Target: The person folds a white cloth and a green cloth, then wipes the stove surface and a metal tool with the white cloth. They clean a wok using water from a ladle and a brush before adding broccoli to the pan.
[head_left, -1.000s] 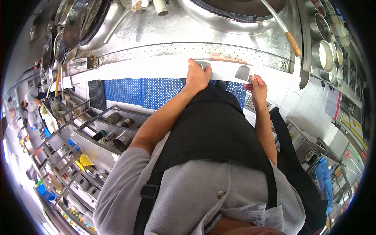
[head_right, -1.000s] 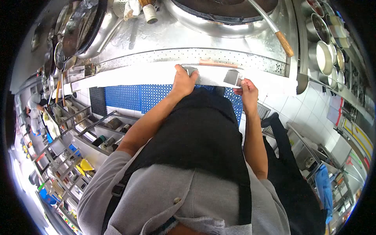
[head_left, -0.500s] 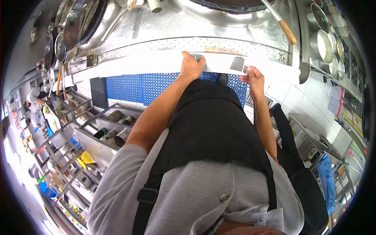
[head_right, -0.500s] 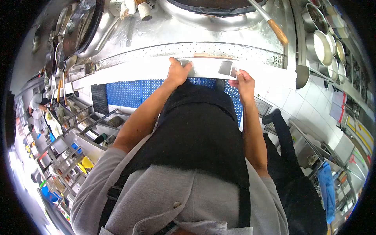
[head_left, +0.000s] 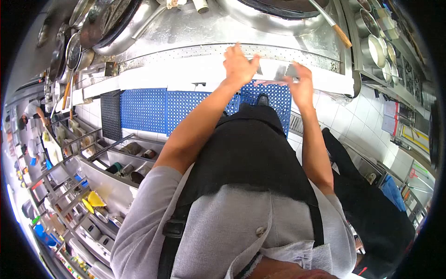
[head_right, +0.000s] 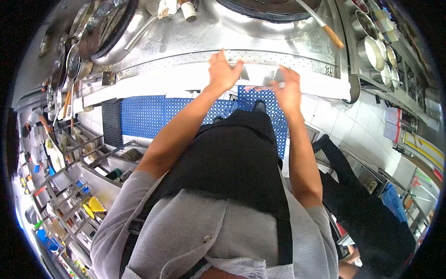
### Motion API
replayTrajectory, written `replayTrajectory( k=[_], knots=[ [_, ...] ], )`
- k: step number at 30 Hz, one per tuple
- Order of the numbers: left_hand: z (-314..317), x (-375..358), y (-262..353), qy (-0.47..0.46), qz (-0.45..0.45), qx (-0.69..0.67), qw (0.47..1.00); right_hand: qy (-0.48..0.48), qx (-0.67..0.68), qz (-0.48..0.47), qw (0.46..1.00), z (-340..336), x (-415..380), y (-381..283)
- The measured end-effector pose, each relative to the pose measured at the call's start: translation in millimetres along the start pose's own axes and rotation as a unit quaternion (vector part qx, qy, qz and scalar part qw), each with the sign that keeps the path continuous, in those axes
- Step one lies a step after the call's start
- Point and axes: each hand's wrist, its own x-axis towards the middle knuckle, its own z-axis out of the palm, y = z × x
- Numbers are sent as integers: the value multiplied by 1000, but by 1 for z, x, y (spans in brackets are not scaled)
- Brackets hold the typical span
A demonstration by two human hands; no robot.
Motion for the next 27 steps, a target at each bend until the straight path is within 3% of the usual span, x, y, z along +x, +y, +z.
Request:
replayTrajectory(
  k=[1,3,6,10,16,23,25,27],
  knots=[
    [7,0,2,3,65,-6,998,-96,30,-34,994,3,10,-26],
    [24,3,10,5,195,-15,981,-136,-106,-127,977,35,20,-42],
    [42,16,14,16,118,-70,990,-232,-149,-124,953,59,39,-40],
    [43,28,6,13,123,-140,982,-279,-186,-139,932,63,53,-41],
    [56,51,-2,-13,36,-207,978,-371,-164,-155,901,78,78,-31],
    [61,54,-4,4,60,-230,971,-339,-89,-195,916,88,77,-15],
    [56,51,0,55,92,-211,972,-355,-81,-193,911,88,79,-14],
    [54,47,0,39,68,-230,970,-316,-78,-227,918,95,69,-4]
  ],
)
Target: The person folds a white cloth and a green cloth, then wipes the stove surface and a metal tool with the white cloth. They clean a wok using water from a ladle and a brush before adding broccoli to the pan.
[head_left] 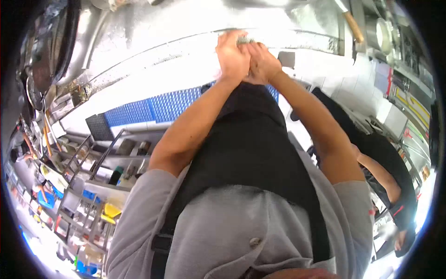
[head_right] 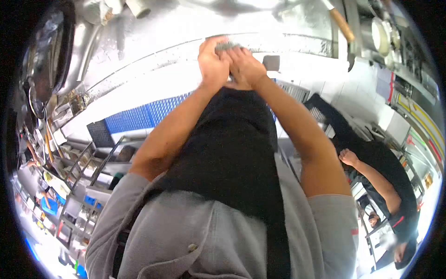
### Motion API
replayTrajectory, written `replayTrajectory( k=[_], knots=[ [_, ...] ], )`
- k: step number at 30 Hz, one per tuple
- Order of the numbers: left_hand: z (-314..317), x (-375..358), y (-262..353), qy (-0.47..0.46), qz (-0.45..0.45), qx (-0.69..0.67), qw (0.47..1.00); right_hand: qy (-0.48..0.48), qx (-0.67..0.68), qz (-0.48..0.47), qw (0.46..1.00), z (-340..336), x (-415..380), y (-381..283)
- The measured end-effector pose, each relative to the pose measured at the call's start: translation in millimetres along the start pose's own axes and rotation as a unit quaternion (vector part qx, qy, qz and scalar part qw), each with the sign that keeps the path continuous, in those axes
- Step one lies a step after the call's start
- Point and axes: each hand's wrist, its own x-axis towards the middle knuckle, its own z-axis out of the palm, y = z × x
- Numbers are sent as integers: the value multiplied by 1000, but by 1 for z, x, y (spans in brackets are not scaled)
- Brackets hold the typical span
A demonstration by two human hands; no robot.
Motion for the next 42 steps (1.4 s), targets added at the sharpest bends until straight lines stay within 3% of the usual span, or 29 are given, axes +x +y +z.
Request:
replayTrajectory(
  k=[2,6,9,12,14,16,19,21,26,29,32,36,40,42],
  knots=[
    [10,-6,-15,29,2,-37,999,28,-23,16,999,3,-4,-5],
    [-1,-1,2,11,-61,-37,997,-98,-18,56,994,-28,7,-21],
    [7,1,-28,33,-18,-111,993,-104,-56,95,988,-36,0,-42],
    [-42,-7,-25,90,12,-113,989,67,-112,151,980,-15,-27,-61],
    [-86,0,-46,99,73,-88,988,135,-52,129,981,-31,-67,-76],
    [-134,4,-30,94,76,-26,992,200,61,159,965,-38,-112,-66],
    [-162,-9,-30,51,7,-21,998,260,77,271,924,-19,-179,-33],
    [-144,-28,-42,46,7,-33,998,256,149,328,897,-14,-195,-19],
    [-60,-65,-12,72,17,-59,996,302,184,223,908,-17,-169,27],
    [-26,-69,5,87,48,38,994,253,267,165,915,-43,-140,45],
    [-12,-59,9,88,-23,95,991,182,307,133,924,-48,-121,67],
    [2,-62,9,271,-101,170,942,65,355,126,924,-56,-105,92],
    [6,-99,9,312,-255,103,909,-32,268,107,957,-68,-92,103],
    [5,-118,24,243,-286,45,926,-63,242,94,964,-72,-86,105]
  ],
)
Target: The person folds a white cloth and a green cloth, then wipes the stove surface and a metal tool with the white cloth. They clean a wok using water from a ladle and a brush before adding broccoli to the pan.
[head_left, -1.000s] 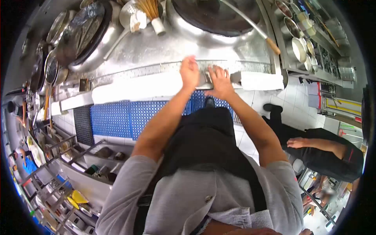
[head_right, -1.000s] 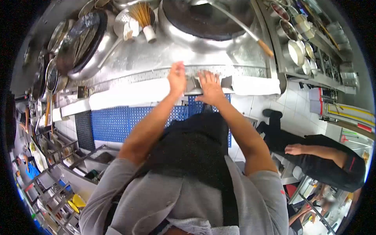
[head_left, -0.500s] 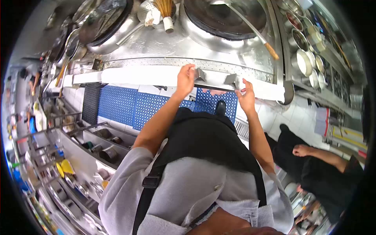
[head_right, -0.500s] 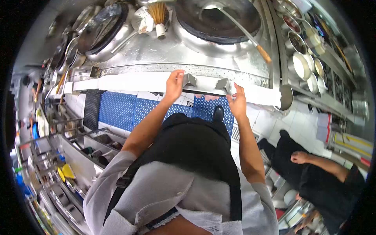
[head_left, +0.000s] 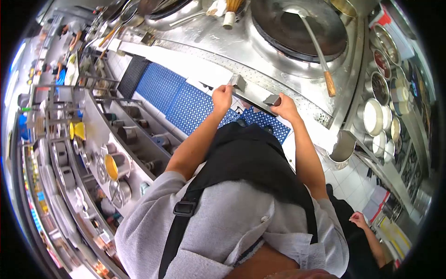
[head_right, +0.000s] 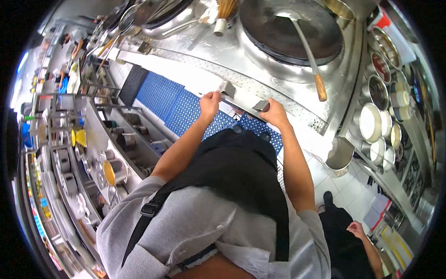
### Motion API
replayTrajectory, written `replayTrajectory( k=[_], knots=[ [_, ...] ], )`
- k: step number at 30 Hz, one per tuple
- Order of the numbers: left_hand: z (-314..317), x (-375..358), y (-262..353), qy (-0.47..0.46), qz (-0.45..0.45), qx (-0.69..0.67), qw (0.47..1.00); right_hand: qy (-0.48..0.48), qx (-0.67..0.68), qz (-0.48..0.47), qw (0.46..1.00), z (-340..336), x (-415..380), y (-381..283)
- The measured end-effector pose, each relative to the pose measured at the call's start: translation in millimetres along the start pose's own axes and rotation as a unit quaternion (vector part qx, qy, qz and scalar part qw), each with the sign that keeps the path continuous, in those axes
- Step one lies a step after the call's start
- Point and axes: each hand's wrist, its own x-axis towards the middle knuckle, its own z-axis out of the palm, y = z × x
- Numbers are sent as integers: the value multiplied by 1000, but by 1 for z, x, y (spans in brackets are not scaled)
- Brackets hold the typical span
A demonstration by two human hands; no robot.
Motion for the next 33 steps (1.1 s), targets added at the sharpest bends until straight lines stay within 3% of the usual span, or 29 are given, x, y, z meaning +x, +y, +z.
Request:
replayTrajectory(
  k=[2,4,8,9,13,18,22,26,27,31,33],
  knots=[
    [16,-3,-17,7,37,-130,991,-17,-25,-16,999,-4,4,1],
    [26,-14,1,28,51,-157,986,-19,-39,-25,999,-6,8,-5],
    [49,-20,-4,52,89,-25,994,-35,-34,-38,998,-5,7,0],
    [57,-22,-5,87,90,-71,990,-39,-38,-42,998,-5,5,0],
    [77,-13,-16,153,43,-171,972,-47,-34,-124,991,-6,15,13],
    [94,-8,-5,186,-38,-131,973,-64,-25,-123,990,-13,13,16],
    [98,-5,-9,233,-15,-60,970,-75,-24,-129,989,-15,14,16],
    [111,-7,-19,296,-9,-97,950,-80,-41,-119,989,-13,17,20],
    [107,-8,-17,289,-17,-47,956,-90,-48,-115,988,-14,17,20],
    [102,-8,-10,283,-70,-177,940,-87,-43,-118,988,-16,16,22],
    [87,-16,0,264,-99,-163,946,-79,-45,-118,989,-16,14,20]
  ],
)
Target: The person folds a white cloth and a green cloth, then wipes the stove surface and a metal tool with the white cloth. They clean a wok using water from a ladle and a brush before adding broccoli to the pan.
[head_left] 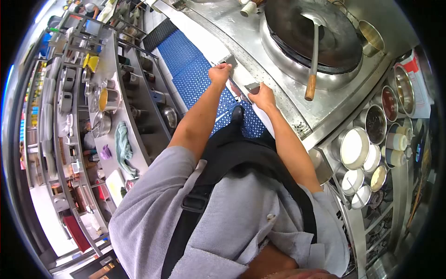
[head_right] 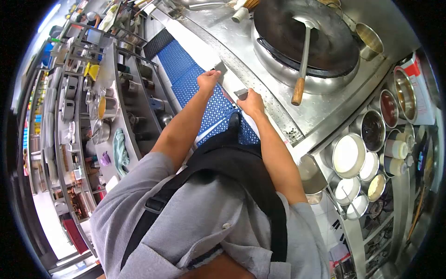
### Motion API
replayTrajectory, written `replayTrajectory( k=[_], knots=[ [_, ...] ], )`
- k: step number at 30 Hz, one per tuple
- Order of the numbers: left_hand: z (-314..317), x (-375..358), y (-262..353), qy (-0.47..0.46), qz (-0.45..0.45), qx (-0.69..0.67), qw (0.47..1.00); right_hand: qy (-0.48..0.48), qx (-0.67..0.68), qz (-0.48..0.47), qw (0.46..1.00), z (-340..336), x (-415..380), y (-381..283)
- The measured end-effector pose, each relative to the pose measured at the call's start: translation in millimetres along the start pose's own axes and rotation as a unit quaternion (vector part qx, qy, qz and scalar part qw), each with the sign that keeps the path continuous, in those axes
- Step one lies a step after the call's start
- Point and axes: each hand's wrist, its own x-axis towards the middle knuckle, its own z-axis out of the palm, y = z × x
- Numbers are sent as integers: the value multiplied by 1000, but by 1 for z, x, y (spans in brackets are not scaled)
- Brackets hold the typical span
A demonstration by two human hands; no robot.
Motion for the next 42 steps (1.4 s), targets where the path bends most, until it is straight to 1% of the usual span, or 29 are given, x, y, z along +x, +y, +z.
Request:
replayTrajectory(
  k=[1,2,5,6,9,10,11,13,15,16,17,18,19,20,21,22,25,27,28,31,32,33,34,35,36,38,39,41,42],
  knots=[
    [-9,-5,17,-7,-12,11,1000,5,-1,0,1000,1,1,-1],
    [-18,-15,38,36,11,112,993,10,2,-3,1000,2,1,-1],
    [-31,2,51,81,160,200,963,21,7,1,1000,3,0,-2],
    [-33,13,56,-2,144,220,965,21,23,5,1000,2,-2,-3],
    [-17,40,58,-96,252,274,923,30,75,-14,997,6,-3,2],
    [-11,47,64,-183,238,270,915,46,110,-25,993,11,-2,11],
    [-2,56,62,-220,275,277,894,39,194,7,980,24,4,25],
    [17,73,48,-299,344,281,845,186,232,22,955,19,-14,13],
    [25,76,31,-314,378,316,811,273,210,40,938,18,-20,9],
    [25,74,31,-307,401,326,799,318,172,12,933,19,-23,4],
    [25,74,32,-300,425,333,787,322,124,39,938,16,-26,-13],
    [24,75,31,-312,447,329,771,334,161,26,928,20,-27,-40],
    [21,75,24,-321,443,340,765,348,193,3,917,25,-21,-64],
    [23,75,23,-321,445,344,762,335,44,-57,939,46,-7,-64],
    [26,77,27,-314,451,346,761,292,-1,-85,953,57,-1,-93],
    [26,79,28,-343,418,332,773,252,-71,-78,962,73,11,-116],
    [16,79,42,-414,359,353,759,167,-236,70,955,132,49,-123],
    [18,80,40,-431,349,356,752,198,-265,103,938,152,62,-118],
    [20,82,44,-435,341,357,753,194,-249,114,942,142,61,-133],
    [-3,90,43,-429,341,202,811,191,-176,126,957,136,36,-170],
    [-18,100,42,-408,402,141,808,214,-180,94,955,135,28,-171],
    [-42,115,42,-413,406,78,812,249,-152,67,954,136,19,-174],
    [-69,131,42,-413,410,17,813,226,-93,93,965,135,10,-179],
    [-97,148,36,-389,379,35,839,186,-66,53,979,129,4,-188],
    [-121,173,15,-352,389,73,849,131,16,88,987,128,3,-194],
    [-163,216,-31,-382,191,86,900,118,24,64,991,141,16,-188],
    [-193,233,-47,-364,78,76,925,91,53,43,994,150,32,-175],
    [-239,254,-55,-305,149,145,929,-22,123,4,992,141,74,-194],
    [-261,255,-61,-269,145,119,945,-68,89,-11,994,143,93,-202]
  ],
)
